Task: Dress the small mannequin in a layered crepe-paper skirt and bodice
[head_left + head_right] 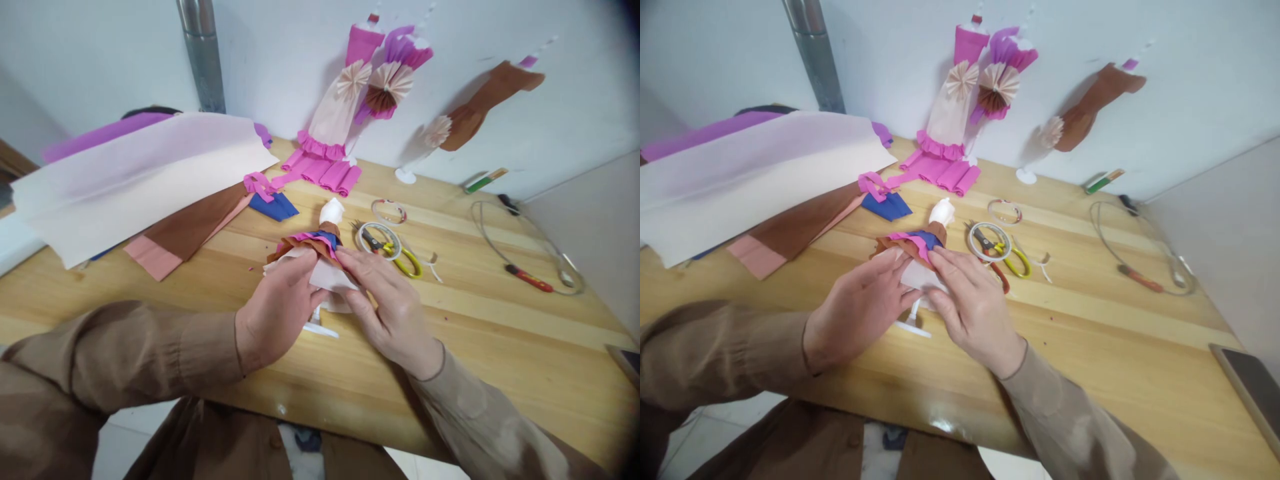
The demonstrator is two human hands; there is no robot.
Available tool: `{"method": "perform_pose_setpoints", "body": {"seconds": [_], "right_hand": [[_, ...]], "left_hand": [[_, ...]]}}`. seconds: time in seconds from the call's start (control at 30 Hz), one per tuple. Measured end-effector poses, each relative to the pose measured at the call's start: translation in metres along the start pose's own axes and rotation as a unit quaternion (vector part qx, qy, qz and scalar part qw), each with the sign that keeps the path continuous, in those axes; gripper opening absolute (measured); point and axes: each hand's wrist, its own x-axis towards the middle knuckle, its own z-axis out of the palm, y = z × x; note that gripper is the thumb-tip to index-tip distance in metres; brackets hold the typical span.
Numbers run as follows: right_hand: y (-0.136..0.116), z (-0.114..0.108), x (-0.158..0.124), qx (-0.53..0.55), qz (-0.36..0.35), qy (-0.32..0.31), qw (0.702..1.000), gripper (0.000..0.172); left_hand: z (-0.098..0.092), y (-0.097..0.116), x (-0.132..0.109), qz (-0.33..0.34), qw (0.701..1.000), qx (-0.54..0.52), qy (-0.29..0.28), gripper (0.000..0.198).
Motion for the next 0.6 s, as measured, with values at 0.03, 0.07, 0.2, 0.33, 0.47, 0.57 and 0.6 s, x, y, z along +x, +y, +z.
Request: {"method": "perform_pose_setpoints", "body": {"seconds": [0.03,0.07,0.2,0.33,0.47,0.57,0.6], "right_hand": [[0.000,0.001,-0.001,-0.016,-0.007,-0.005,1.000,0.045],[0.000,0.001,-0.002,-0.033,-0.014,-0.008,0.999,0.047],[0.001,0.006,-0.004,-0.066,-0.025,-0.003,0.998,0.049],[0.000,0.009,-0.004,-0.068,-0.031,0.006,0.997,0.046],[0.000,0.008,-0.003,-0.059,-0.025,0.003,0.998,0.052],[0.000,0.008,-0.003,-0.039,-0.010,0.001,0.999,0.061],[0.000,0.008,-0.003,-0.034,-0.008,0.001,0.999,0.063]], "left_hand": [[0.001,0.002,-0.001,-0.007,1.000,-0.010,-0.006,0.032],[0.002,0.005,-0.003,-0.013,1.000,-0.023,-0.011,0.035],[0.004,0.011,-0.006,-0.015,0.997,-0.066,-0.021,0.036],[0.005,0.013,-0.007,-0.011,0.996,-0.086,-0.002,0.043],[0.005,0.014,-0.007,-0.026,0.994,-0.103,0.012,0.044],[0.002,0.013,-0.004,-0.035,0.992,-0.118,0.008,0.038],[0.001,0.013,-0.004,-0.033,0.992,-0.123,0.002,0.036]]}}
